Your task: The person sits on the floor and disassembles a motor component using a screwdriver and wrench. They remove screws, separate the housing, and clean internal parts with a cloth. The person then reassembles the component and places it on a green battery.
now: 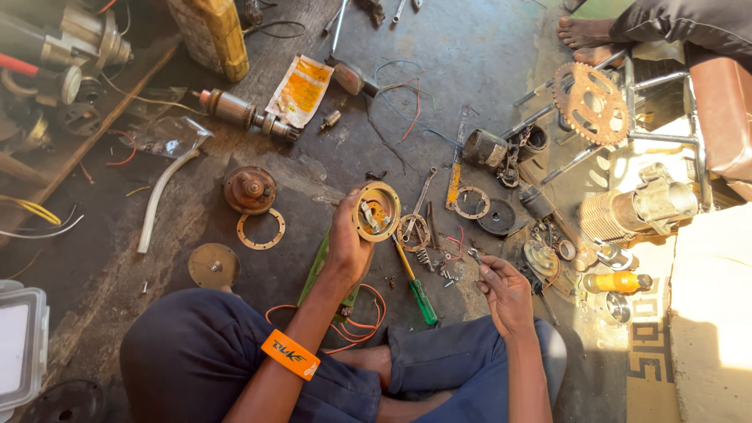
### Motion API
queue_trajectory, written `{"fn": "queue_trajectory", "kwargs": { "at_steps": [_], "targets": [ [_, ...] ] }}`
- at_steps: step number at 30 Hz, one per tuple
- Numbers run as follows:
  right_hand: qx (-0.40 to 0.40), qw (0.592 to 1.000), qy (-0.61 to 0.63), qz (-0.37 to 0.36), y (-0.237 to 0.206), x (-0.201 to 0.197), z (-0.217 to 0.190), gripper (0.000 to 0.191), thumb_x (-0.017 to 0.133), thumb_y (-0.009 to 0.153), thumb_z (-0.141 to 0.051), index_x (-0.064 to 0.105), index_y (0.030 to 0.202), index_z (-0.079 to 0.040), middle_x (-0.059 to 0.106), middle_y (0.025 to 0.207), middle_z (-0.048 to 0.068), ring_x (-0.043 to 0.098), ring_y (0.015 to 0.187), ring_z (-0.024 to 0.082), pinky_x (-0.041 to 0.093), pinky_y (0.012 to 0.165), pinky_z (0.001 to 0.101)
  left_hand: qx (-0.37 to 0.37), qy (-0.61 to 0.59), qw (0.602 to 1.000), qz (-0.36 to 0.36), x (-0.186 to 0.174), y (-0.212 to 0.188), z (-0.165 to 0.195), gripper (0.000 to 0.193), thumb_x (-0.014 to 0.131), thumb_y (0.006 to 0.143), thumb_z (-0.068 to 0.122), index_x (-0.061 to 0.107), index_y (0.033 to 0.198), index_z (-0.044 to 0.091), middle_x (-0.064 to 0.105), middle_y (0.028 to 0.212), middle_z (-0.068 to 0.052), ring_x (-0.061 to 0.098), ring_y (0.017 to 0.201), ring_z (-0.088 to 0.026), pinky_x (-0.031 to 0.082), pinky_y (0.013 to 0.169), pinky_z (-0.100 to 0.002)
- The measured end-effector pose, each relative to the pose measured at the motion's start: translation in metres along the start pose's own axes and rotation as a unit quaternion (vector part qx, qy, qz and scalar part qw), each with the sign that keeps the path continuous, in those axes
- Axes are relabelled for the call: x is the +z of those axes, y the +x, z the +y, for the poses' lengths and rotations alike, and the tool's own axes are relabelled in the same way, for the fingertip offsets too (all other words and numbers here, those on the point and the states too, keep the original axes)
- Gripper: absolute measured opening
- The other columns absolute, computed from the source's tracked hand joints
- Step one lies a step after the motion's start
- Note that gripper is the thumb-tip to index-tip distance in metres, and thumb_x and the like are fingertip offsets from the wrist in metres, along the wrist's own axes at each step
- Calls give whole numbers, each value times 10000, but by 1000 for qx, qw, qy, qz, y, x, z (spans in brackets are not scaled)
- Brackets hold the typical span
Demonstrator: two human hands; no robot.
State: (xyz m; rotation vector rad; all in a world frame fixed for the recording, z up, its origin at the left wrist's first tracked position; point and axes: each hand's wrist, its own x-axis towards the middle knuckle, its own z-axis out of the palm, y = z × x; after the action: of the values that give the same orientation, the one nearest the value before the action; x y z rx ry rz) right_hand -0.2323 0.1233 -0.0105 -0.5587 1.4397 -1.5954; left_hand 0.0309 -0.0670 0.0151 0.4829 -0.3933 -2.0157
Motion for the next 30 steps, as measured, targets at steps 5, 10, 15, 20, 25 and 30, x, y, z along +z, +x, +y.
{"fn": "queue_trajectory", "kwargs": {
  "at_steps": [5,10,15,20,25,30],
  "targets": [
    [11,1000,-6,-13,3,-7,4,224,658,956,-31,673,1174,20,610,924,27,525,805,97,458,711,277,-9,0,1000,15,-1,3,-5,399,395,1043,319,589,1261,48,664,1177,-112,673,1093,-230,593,927,-429],
    [33,994,-95,-44,6,2,12,179,612,1009,-107,668,1105,33,615,912,38,564,842,117,487,759,286,5,-7,1000,8,-5,8,-12,381,427,1040,310,590,1264,49,669,1171,-115,672,1088,-228,581,929,-414],
    [-93,942,-321,-13,-3,52,-7,154,678,1001,-58,672,1081,74,631,890,73,573,801,135,484,732,303,-3,7,1000,7,-7,11,-15,385,433,1029,322,585,1274,68,666,1165,-110,678,1066,-217,594,897,-410],
    [-147,958,-238,-59,-7,124,-69,492,665,919,6,493,1379,-8,716,957,117,695,845,166,595,769,315,-23,60,998,3,-1,6,-10,398,430,1023,329,556,1296,68,657,1168,-114,691,1046,-218,629,871,-430],
    [-180,946,-201,-181,-6,177,-100,545,650,926,73,484,1444,36,688,1075,147,696,950,175,616,833,309,-62,141,984,-89,4,-1,-6,460,339,1027,356,542,1341,88,663,1137,-126,703,963,-224,636,761,-419],
    [-166,938,-234,-193,-5,192,-91,569,642,936,99,484,1478,35,633,1082,127,689,980,169,588,863,297,-51,177,969,-164,7,-3,-9,516,322,1080,369,556,1394,33,667,1166,-134,694,974,-210,627,778,-363]
  ]
}}
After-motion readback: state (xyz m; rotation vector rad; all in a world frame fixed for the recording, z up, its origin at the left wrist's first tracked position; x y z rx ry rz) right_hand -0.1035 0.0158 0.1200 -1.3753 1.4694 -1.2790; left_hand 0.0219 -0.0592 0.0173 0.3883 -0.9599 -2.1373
